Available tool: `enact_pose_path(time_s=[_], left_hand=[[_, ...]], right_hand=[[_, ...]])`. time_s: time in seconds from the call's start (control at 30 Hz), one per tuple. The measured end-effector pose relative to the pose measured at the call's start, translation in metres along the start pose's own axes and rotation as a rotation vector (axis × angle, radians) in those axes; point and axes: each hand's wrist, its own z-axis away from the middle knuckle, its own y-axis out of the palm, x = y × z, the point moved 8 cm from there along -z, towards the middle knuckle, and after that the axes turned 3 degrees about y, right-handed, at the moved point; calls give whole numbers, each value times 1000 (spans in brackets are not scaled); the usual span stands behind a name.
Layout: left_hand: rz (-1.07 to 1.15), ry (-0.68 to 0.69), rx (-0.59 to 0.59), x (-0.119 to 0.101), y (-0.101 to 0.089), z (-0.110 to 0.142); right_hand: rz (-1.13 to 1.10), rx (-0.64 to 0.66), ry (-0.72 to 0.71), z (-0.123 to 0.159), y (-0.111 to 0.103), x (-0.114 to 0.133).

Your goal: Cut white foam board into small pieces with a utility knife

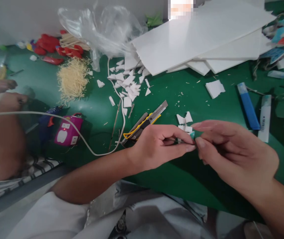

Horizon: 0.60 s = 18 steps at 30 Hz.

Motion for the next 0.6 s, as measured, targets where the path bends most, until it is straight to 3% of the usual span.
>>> enact_pose_path(time_s=[0.13,0.27,0.4,0.47,0.6], left_hand=[[49,9,-67,0,-5,0],[5,24,-181,-1,-18,-1],[-91,53,-242,-4,-27,-1],[-126,65,-253,-5,-28,-1],[-173,83,-250,-5,-27,-2]], right_hand=[[46,-33,14,-1,-4,-4],[347,-153,52,-8,-25,-5],[732,-6,-19,-16,-20,-7],[852,-2,6,-14,-18,-16],[888,18,57,-6,-6,-33]])
